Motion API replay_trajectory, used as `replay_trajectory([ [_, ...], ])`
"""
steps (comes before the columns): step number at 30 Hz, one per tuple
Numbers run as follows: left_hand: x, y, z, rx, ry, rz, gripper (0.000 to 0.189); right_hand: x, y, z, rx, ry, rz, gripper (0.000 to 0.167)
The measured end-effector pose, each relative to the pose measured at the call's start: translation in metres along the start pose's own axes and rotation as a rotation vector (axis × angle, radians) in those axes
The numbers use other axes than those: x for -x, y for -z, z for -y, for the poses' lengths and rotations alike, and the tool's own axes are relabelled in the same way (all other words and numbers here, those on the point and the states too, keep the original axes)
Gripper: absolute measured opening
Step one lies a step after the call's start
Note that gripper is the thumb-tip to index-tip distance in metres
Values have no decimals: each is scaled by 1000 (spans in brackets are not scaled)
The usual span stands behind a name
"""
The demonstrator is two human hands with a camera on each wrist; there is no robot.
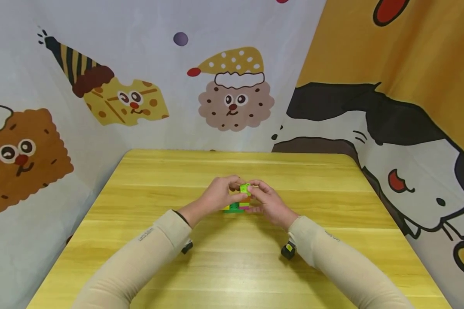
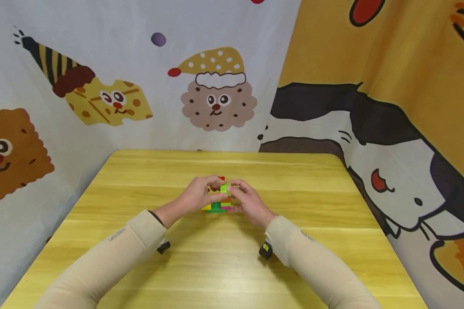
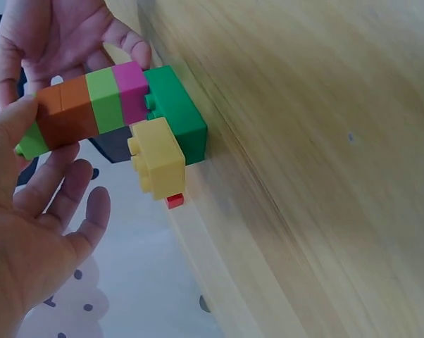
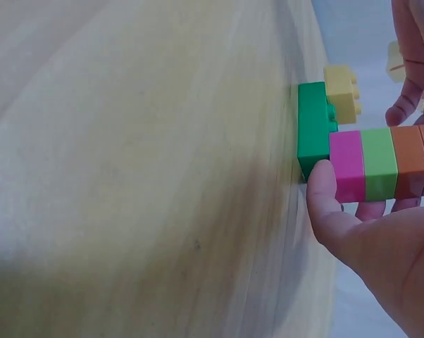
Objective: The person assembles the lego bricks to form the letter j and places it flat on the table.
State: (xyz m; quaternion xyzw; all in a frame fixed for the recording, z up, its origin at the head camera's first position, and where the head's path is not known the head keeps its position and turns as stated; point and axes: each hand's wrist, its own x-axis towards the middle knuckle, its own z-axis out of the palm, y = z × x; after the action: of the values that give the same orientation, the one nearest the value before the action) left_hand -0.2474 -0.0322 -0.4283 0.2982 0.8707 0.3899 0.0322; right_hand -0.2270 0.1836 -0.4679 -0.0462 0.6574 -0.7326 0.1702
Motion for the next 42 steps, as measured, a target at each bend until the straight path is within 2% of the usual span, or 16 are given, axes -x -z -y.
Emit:
replay_trajectory([
  [7, -1, 0, 2, 35, -8, 11, 35, 2, 0, 1, -9, 2, -14, 30],
  [12, 4, 4, 10, -41, 37, 31, 55, 3, -1, 2, 6, -7, -21, 36],
  [15, 11, 10, 15, -162, 61, -5, 61, 3, -2, 2, 9, -18, -35, 40],
  [17, 17, 13, 17, -278, 37, -22, 63, 3, -2, 2, 26, -20, -49, 45],
  [21, 30, 12, 20, -572, -101, 13, 70, 2, -4, 4, 94, 0, -82, 53],
  [25, 41, 2, 22, -732, -203, 57, 68, 1, -9, 6, 233, 36, -160, 51],
  [29, 46, -9, 24, -780, -182, 69, 53, -3, -13, 4, 376, 76, -193, 43],
  [34, 47, -15, 24, -771, -159, 68, 39, -11, -10, 1, 443, 117, -179, 39],
  [38, 46, -18, 20, -761, -164, 93, 41, -16, -1, 1, 586, 93, -199, 42],
  [42, 42, -23, 10, -741, -132, 152, 40, -17, 6, 3, 759, 49, -194, 43],
])
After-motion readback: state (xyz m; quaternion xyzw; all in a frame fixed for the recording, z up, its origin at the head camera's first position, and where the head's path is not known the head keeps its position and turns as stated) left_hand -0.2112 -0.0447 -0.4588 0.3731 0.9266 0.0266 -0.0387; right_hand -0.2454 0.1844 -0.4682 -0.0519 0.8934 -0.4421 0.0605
